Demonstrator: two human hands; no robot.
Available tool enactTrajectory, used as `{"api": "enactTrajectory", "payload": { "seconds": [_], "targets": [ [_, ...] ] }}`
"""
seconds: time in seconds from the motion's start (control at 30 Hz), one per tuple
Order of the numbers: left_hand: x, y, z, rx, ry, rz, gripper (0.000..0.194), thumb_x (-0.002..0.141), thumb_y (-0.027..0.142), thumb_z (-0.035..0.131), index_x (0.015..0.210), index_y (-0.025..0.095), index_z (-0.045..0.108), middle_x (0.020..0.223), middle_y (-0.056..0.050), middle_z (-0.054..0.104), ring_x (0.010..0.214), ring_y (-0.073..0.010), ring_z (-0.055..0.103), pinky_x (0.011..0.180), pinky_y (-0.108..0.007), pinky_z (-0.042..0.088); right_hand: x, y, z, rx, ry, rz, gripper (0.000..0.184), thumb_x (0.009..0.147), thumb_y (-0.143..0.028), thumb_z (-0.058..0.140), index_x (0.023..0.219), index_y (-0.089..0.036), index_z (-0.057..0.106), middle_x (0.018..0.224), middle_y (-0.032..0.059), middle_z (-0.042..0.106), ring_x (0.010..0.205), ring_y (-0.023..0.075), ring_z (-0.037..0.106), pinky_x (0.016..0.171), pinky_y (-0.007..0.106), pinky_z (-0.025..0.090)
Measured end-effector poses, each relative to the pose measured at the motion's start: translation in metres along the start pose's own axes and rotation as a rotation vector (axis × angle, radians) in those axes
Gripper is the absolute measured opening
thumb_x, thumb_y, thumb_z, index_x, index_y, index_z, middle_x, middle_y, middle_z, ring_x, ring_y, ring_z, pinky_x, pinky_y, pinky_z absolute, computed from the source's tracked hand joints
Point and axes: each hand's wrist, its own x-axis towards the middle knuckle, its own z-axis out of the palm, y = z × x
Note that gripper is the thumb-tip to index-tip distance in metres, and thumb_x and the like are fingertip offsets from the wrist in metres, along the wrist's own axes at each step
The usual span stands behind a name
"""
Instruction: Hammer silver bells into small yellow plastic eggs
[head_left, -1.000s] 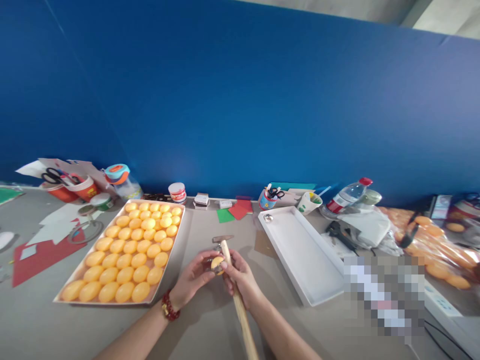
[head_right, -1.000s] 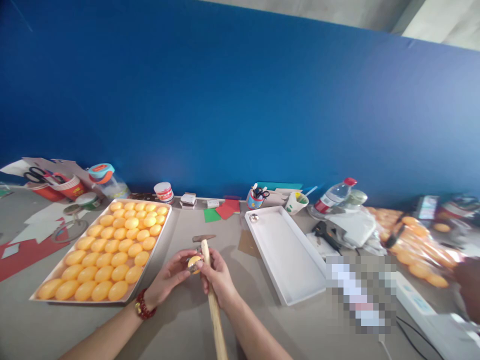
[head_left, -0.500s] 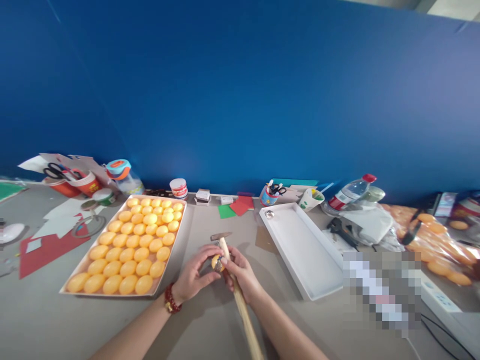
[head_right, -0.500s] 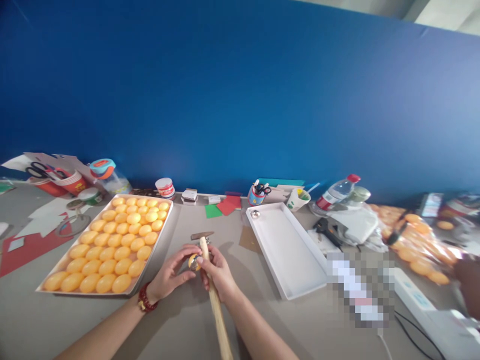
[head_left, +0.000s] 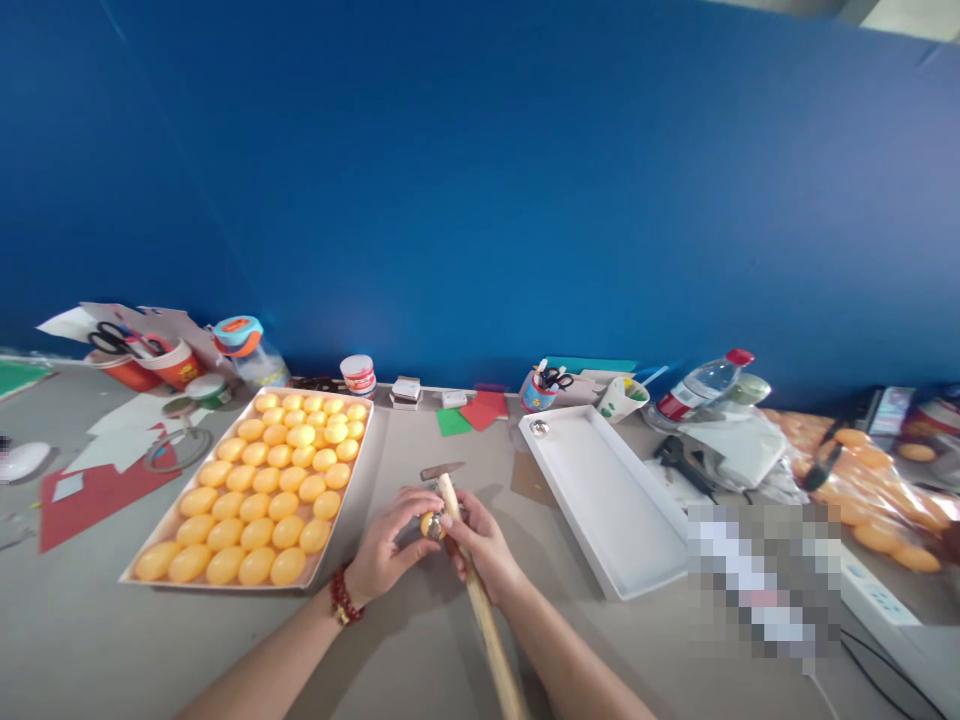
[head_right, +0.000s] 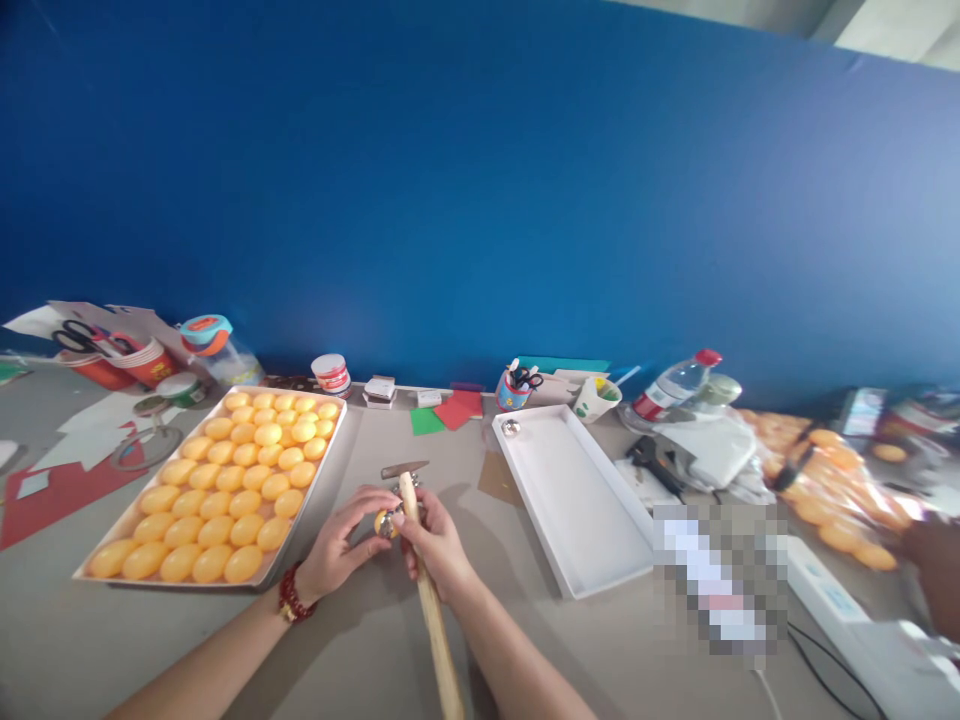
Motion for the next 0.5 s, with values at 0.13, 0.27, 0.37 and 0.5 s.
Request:
{"api": "enactTrajectory", "payload": {
  "seconds": [0.13,0.27,0.37,0.5],
  "targets": [
    [-0.003,-0.0029,0.0034,-0.053,0.007,-0.077,0.044,0.087,0.031,0.065,0.129,0.023,0.053,0.127,-0.013,0.057,0.122,-0.0288,0.052,0.104,-0.044,0.045,-0.0007,0.0014,-0.0004,-0.037,0.023,-0.033,0.052,0.073,-0.044,0.079,0.11,-0.02,0.051,0.062,-0.0083,0.057,0.032,0.0032,0.04,0.028,0.013,0.033],
    [-0.0032,-0.0037,0.004,-0.01,0.02,-0.093,0.034,0.091,0.027,0.06,0.125,0.023,0.057,0.124,-0.011,0.059,0.119,-0.0273,0.054,0.102,-0.042,0.046,-0.0008,0.0025,-0.0006,-0.051,0.026,-0.04,0.052,0.073,-0.042,0.079,0.111,-0.021,0.051,0.067,-0.0078,0.058,0.031,0.0024,0.04,0.028,0.014,0.033],
    [-0.0023,-0.0027,0.003,0.019,0.026,-0.079,0.033,0.091,0.024,0.059,0.123,0.023,0.058,0.122,-0.011,0.061,0.117,-0.0261,0.056,0.101,-0.041,0.047,-0.001,0.0019,-0.0005,-0.05,0.034,-0.041,0.052,0.072,-0.042,0.08,0.11,-0.021,0.051,0.066,-0.0083,0.057,0.031,0.002,0.039,0.028,0.014,0.033],
    [-0.0011,-0.0006,0.0021,0.03,0.044,-0.052,0.032,0.091,0.022,0.06,0.123,0.023,0.06,0.12,-0.011,0.063,0.115,-0.0253,0.057,0.099,-0.041,0.048,-0.0013,-0.0007,-0.0016,-0.043,0.004,-0.042,0.052,0.072,-0.043,0.08,0.11,-0.02,0.052,0.065,-0.0083,0.056,0.032,0.0024,0.041,0.029,0.013,0.035]
  ]
}}
